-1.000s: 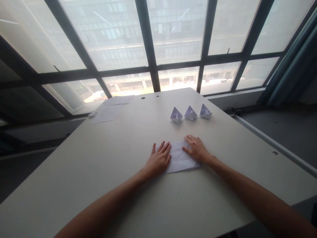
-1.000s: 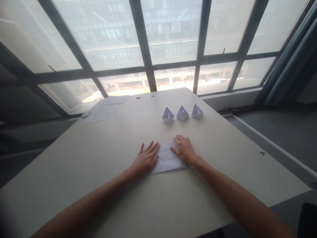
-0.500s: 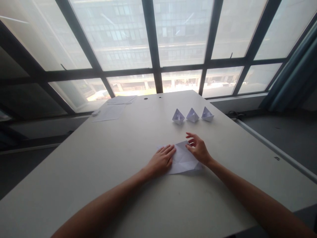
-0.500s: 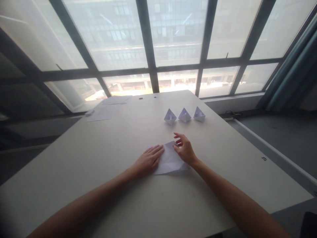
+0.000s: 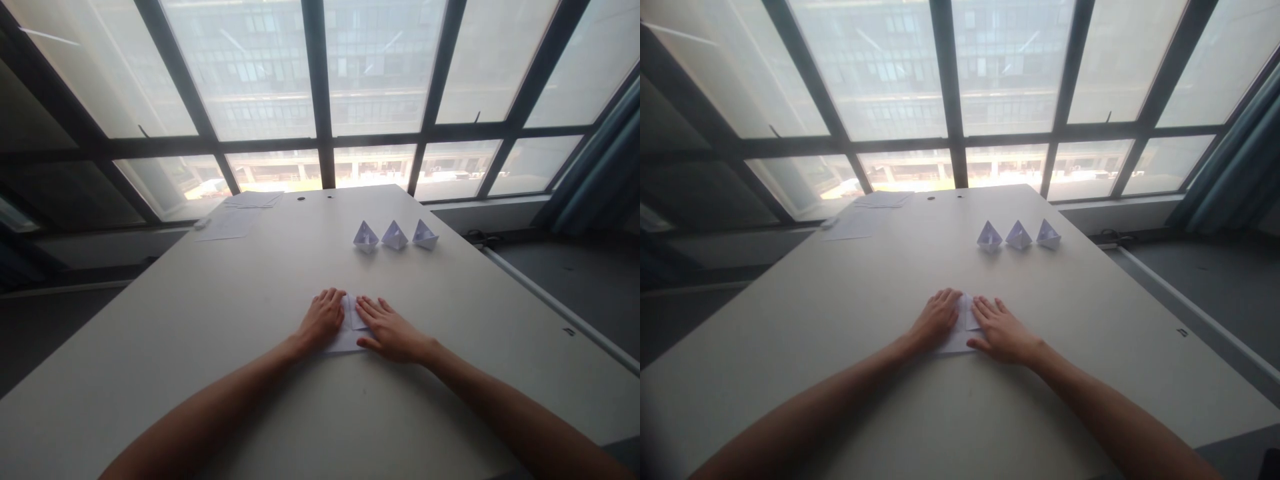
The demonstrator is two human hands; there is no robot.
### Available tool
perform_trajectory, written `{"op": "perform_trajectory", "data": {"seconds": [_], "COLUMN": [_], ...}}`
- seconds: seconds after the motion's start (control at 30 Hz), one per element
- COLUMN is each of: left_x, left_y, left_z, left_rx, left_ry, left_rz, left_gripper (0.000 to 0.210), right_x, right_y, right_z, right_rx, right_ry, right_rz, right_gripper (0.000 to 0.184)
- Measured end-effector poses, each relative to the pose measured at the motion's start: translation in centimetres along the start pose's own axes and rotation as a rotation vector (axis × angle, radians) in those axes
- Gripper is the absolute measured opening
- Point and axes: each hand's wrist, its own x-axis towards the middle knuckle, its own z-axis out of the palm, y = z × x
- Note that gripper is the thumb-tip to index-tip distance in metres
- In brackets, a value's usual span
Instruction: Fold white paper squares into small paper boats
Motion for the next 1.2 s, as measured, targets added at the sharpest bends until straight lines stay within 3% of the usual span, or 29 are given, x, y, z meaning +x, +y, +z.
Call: {"op": "perform_trajectory", "data": {"seconds": [0.1,0.23,0.33,0.5,0.6,0.77,0.93,1.2], "left_x": [0.0,-0.2,-0.3,-0.2,-0.2,-0.1,-0.1,0.0], "left_y": [-0.5,-0.7,-0.7,-0.9,-1.1,-0.9,-0.7,-0.8], "left_z": [0.7,1.2,1.3,1.5,1.3,0.7,0.8,1.1], "left_rx": [0.029,0.1,0.135,0.177,0.175,0.152,0.151,0.135], "left_ry": [-0.069,-0.136,-0.135,-0.13,-0.147,-0.201,-0.19,-0.169], "left_rz": [0.113,0.123,0.094,0.041,0.093,0.215,0.188,0.151], "left_gripper": [0.047,0.054,0.056,0.057,0.057,0.059,0.068,0.061], "right_x": [0.0,0.3,0.6,0.9,0.9,1.2,1.8,1.8], "right_y": [-0.2,-1.2,-1.9,-1.8,-1.7,-1.5,-0.2,-0.2], "right_z": [0.3,1.4,2.4,2.4,2.1,2.2,2.5,2.2], "right_rx": [-0.043,-0.116,-0.142,-0.097,-0.072,-0.045,-0.053,-0.059], "right_ry": [-0.014,0.031,0.062,0.024,0.024,0.029,0.053,0.1], "right_rz": [0.001,0.109,0.154,0.043,0.031,0.069,0.172,0.192], "right_gripper": [0.084,0.072,0.063,0.065,0.068,0.07,0.069,0.058]}}
